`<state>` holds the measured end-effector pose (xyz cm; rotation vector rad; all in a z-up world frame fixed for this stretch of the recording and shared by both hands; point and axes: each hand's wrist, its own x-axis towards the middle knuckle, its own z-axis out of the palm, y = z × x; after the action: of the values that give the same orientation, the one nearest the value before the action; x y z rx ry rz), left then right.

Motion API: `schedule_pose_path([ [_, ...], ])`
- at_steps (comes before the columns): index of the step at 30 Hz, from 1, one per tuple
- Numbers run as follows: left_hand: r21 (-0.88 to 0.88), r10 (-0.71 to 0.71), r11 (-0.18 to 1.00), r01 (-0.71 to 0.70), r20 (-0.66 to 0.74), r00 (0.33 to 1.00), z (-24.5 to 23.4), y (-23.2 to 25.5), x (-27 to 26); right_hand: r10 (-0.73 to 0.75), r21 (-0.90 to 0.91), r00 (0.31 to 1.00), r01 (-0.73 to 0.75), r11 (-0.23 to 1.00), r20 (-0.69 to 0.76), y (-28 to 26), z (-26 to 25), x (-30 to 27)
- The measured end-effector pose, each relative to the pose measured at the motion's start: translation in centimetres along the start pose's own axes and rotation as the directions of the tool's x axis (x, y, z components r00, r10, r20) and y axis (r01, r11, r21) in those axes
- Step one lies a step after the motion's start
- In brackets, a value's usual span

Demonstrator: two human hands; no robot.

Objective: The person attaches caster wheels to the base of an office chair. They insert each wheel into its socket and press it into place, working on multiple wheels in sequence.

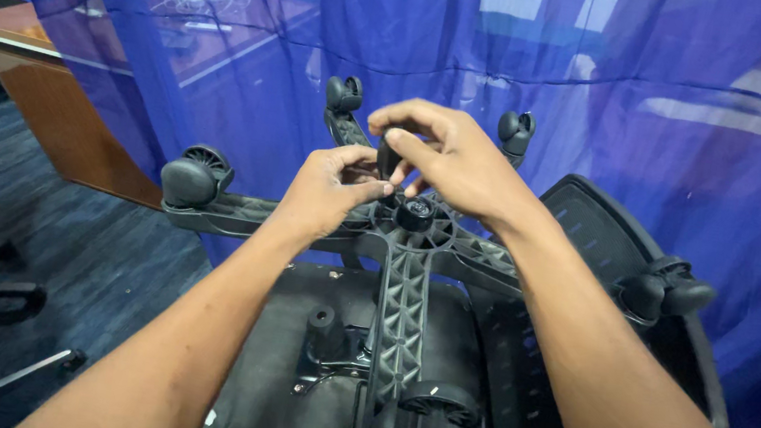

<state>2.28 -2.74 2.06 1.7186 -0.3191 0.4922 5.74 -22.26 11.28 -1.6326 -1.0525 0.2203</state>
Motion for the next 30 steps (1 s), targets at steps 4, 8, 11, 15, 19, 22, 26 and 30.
schedule_pose_path([
  [4, -0.165, -0.021, 0.986, 0.017, -0.022, 1.0, 1.0, -0.3, -0.3, -0.11, -0.322, 0.967, 0.032, 0.946, -0.228, 0.2, 0.4, -0.4],
  [8, 0.064, 0.015, 0.998, -0.004, -0.172, 0.985, 2.7, -0.9, -0.2, -0.155, -0.423, 0.952, 0.03, 0.905, -0.265, 0.6, 0.3, -0.6],
  [11, 0.222, 0.132, 0.969, -0.104, -0.114, 0.985, 2.1, -0.9, 0.3, -0.06, -0.157, 0.995, 0.046, 0.987, -0.085, 0.6, -1.0, -0.7],
  [15, 0.133, 0.095, 0.986, -0.097, 0.019, 0.995, 1.5, -0.2, -0.2, -0.038, -0.072, 0.999, 0.038, 0.997, -0.002, 0.9, -1.5, -0.9],
  [19, 0.051, -0.002, 0.999, 0.009, -0.138, 0.99, 3.9, 0.1, -0.7, -0.274, -0.513, 0.908, 0.079, 0.855, -0.317, 1.5, 0.1, -1.3],
  [22, 0.135, -0.048, 0.987, 0.083, -0.248, 0.968, 4.6, 0.1, -0.7, -0.249, -0.459, 0.909, 0.073, 0.885, -0.335, 1.1, 0.7, -1.4],
  [26, 0.112, 0.016, 0.994, 0.005, -0.185, 0.983, 3.8, 0.2, -0.7, -0.075, -0.171, 0.99, 0.055, 0.984, -0.116, 0.2, -0.5, -2.3],
  [30, 0.129, 0.091, 0.989, -0.077, -0.112, 0.989, 3.7, 0.6, -0.8, -0.074, -0.222, 0.981, 0.033, 0.975, -0.181, 0.0, -0.5, -2.7],
])
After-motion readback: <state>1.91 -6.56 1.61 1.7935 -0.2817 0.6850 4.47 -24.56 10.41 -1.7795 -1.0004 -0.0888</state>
